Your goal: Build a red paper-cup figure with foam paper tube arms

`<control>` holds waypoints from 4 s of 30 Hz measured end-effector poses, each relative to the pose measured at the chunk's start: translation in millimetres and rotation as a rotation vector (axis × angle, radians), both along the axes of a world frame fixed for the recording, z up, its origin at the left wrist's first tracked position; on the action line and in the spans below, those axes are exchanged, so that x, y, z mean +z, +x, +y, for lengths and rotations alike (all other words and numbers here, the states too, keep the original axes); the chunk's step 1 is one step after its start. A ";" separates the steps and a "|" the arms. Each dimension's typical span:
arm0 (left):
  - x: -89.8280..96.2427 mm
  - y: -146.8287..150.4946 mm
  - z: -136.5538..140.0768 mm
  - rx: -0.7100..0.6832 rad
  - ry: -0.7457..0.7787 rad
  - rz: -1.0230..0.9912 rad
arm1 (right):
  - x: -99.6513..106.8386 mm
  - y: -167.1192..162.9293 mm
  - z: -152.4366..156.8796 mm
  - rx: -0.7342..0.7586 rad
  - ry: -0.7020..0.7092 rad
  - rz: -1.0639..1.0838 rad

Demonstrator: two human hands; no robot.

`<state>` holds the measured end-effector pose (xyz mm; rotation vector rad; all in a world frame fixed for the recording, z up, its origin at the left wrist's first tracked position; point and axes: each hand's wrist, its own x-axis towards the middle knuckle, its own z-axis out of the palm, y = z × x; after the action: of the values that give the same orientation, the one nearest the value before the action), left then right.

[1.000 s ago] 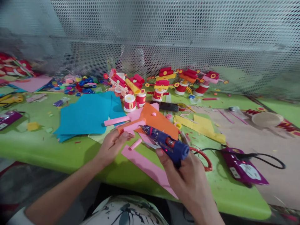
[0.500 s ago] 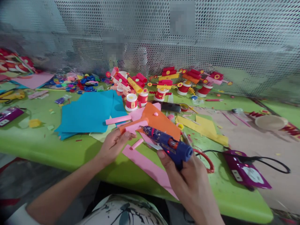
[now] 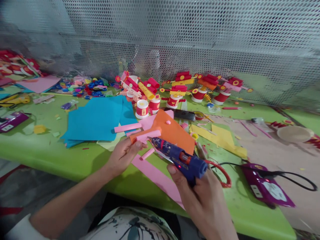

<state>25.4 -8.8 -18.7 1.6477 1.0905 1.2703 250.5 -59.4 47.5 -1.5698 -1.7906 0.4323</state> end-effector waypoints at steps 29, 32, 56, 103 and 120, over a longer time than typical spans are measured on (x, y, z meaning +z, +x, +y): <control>4.8 -0.8 0.2 -0.016 0.037 0.053 | 5.9 -9.7 -7.0 0.037 -0.036 -0.028; 3.0 -0.7 0.4 -0.009 0.034 0.061 | 3.6 -7.6 -7.0 0.023 -0.056 -0.015; 3.7 -0.7 -1.4 0.025 0.029 0.050 | 6.8 7.0 0.6 -0.060 -0.004 -0.067; 3.5 -0.1 -0.9 -0.009 0.106 0.169 | 5.6 -6.7 -11.2 -0.004 -0.050 0.017; 0.7 -0.8 -0.6 0.009 0.108 0.159 | 3.4 -5.9 -10.7 -0.003 -0.044 -0.003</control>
<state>24.5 -9.4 -17.9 1.8528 1.1419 1.2403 244.6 -70.1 50.9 -1.6041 -1.7915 0.4717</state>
